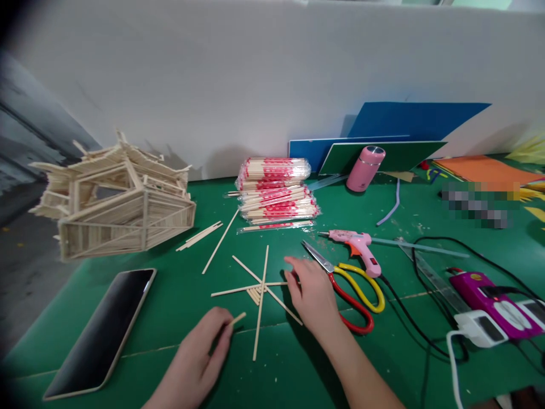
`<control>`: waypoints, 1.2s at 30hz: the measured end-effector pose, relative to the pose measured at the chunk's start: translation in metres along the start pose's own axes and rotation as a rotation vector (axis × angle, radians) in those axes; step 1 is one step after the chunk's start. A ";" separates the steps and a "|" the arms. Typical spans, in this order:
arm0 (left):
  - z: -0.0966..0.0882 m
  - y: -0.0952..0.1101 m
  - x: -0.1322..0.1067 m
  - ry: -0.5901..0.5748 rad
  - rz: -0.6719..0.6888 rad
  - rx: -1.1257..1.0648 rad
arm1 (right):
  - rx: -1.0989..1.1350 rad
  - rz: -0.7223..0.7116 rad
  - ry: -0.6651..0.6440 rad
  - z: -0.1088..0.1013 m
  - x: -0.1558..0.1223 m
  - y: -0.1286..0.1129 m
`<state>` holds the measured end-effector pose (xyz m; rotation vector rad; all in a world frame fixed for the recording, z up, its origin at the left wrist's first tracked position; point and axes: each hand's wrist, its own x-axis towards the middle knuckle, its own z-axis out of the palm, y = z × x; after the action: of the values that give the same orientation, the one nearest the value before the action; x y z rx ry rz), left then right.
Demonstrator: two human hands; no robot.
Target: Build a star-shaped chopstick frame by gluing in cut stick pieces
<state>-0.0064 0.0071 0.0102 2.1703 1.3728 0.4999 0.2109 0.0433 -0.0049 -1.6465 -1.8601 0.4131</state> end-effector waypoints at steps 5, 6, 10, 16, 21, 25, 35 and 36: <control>0.031 0.018 0.006 -0.107 0.236 0.118 | -0.055 -0.035 -0.090 -0.002 0.025 0.005; 0.036 0.019 0.006 -0.084 0.271 0.143 | -0.051 -0.044 -0.103 0.000 0.028 0.005; 0.046 0.015 0.007 -0.034 0.324 0.180 | 0.016 -0.053 -0.073 0.009 0.031 0.002; 0.042 0.008 0.005 -0.005 0.352 0.177 | 0.218 0.081 0.313 -0.020 0.035 0.019; 0.042 0.008 0.004 0.068 0.366 0.131 | 0.345 0.171 0.876 -0.060 0.034 0.035; 0.046 0.009 0.003 0.104 0.356 0.090 | 0.423 0.175 0.946 -0.058 0.026 0.025; 0.017 0.013 0.000 0.194 0.035 -0.276 | 0.582 0.246 0.394 -0.027 -0.013 -0.008; 0.012 0.015 0.002 0.182 -0.078 -0.373 | 0.588 0.247 0.346 -0.027 -0.017 -0.013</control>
<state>0.0123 0.0011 0.0093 1.7988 1.3275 0.8667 0.2183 0.0201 0.0198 -1.4225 -1.1418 0.6578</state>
